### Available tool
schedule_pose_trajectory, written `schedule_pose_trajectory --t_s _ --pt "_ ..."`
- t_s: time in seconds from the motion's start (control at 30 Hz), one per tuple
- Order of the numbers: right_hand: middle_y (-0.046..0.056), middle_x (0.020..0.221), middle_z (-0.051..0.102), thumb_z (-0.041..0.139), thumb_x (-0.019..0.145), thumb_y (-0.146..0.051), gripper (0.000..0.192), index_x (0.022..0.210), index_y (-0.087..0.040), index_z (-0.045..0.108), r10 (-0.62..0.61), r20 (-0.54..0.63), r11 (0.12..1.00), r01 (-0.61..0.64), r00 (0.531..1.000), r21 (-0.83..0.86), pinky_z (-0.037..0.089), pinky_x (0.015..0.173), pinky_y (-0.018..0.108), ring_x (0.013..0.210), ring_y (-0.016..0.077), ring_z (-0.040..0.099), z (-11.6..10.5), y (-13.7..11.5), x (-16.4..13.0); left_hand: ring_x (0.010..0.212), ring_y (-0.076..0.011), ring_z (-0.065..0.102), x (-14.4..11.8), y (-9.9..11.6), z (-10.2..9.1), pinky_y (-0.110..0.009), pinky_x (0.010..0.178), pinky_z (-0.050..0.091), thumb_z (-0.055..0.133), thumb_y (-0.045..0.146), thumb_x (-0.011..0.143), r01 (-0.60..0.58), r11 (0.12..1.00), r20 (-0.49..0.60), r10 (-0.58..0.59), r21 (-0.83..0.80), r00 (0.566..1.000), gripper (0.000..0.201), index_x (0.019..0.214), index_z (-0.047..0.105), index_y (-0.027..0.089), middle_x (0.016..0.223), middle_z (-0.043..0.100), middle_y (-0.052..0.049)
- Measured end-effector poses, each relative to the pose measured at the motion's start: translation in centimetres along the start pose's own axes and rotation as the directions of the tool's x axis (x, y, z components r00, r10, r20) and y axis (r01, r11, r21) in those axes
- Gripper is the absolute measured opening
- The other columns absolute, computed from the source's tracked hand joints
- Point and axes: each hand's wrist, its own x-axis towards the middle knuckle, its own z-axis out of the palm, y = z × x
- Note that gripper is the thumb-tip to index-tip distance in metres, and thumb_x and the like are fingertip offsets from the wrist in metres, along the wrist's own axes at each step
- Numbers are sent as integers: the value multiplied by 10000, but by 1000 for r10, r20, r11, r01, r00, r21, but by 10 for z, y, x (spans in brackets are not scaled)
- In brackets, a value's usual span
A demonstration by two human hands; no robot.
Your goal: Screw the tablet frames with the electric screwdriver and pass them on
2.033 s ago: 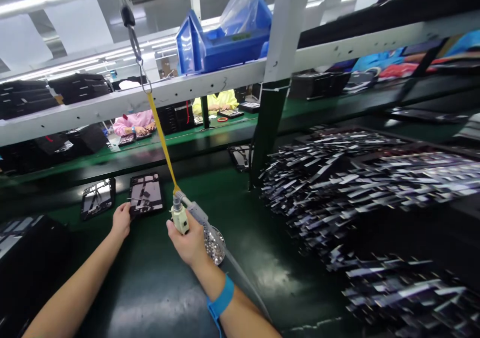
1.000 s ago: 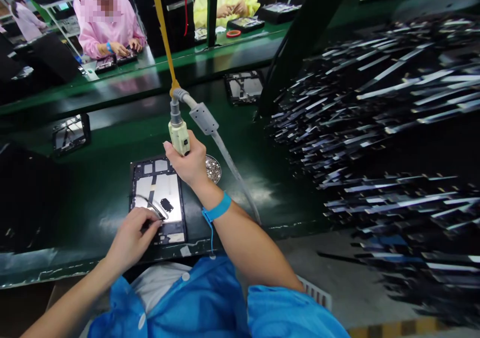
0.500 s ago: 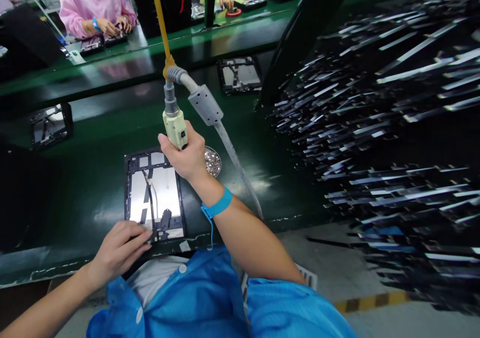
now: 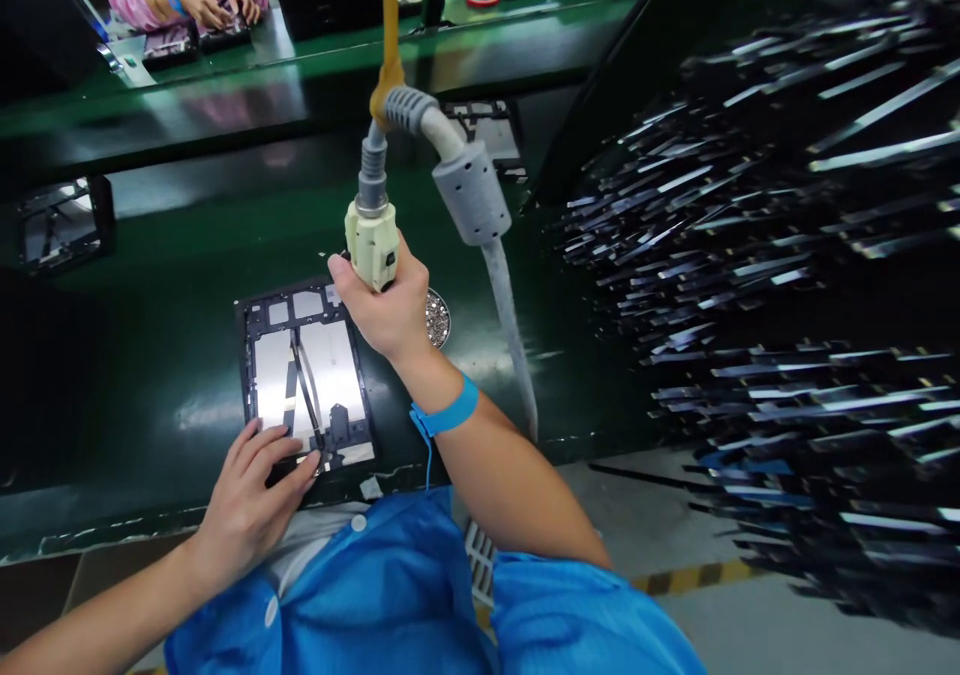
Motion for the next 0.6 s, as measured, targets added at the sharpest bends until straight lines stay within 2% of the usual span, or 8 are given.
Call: schedule_pose_trajectory --t_s 0.07,0.13,0.23,0.33,0.43,0.6 --pt "-19 790 652 757 839 -405 263 1024 -236 676 -7 -13 1000 7 1000 -6 568 604 301 662 138 627 -2 -2 3 1260 -354 561 3 -7 4 -734 1091 405 604 82 950 18 1000 15 -18 17 1000 333 1249 685 207 1179 665 -135" --pt "-10 820 677 757 837 -392 259 1025 -233 678 -20 -28 1000 19 999 -10 572 597 296 655 135 642 -6 -4 6 1275 -369 552 14 -22 8 -770 1068 394 574 94 968 50 998 36 -51 35 998 324 1231 698 238 1206 656 -131" --pt "-9 858 700 752 830 -366 259 1036 -230 674 -24 -48 1000 23 999 -16 558 546 281 575 109 624 -12 -5 11 1279 -373 551 40 -50 12 -748 1038 431 560 146 995 72 996 35 -75 58 997 277 1198 717 250 1237 642 -135" --pt "-14 864 707 743 827 -347 257 1041 -228 664 -19 -47 999 17 999 -28 546 502 274 513 93 603 -19 -4 10 1270 -343 568 61 -72 13 -728 1058 424 552 204 1018 36 999 35 -37 33 999 245 1185 724 252 1212 641 -126" --pt "-1 857 711 739 826 -341 246 1028 -219 668 -22 -45 997 18 999 -72 580 537 295 564 116 639 -24 -1 3 1273 -329 572 66 -77 13 -737 1087 387 553 216 1022 6 1000 57 -7 19 998 243 1190 723 264 1195 648 -113" --pt "11 892 706 725 821 -308 246 1046 -229 669 -46 -56 990 38 997 -136 647 683 377 743 182 713 -26 2 -4 1325 -371 530 59 -69 16 -724 1068 409 576 176 1002 32 997 32 -35 68 999 271 1238 695 236 1265 651 -139"
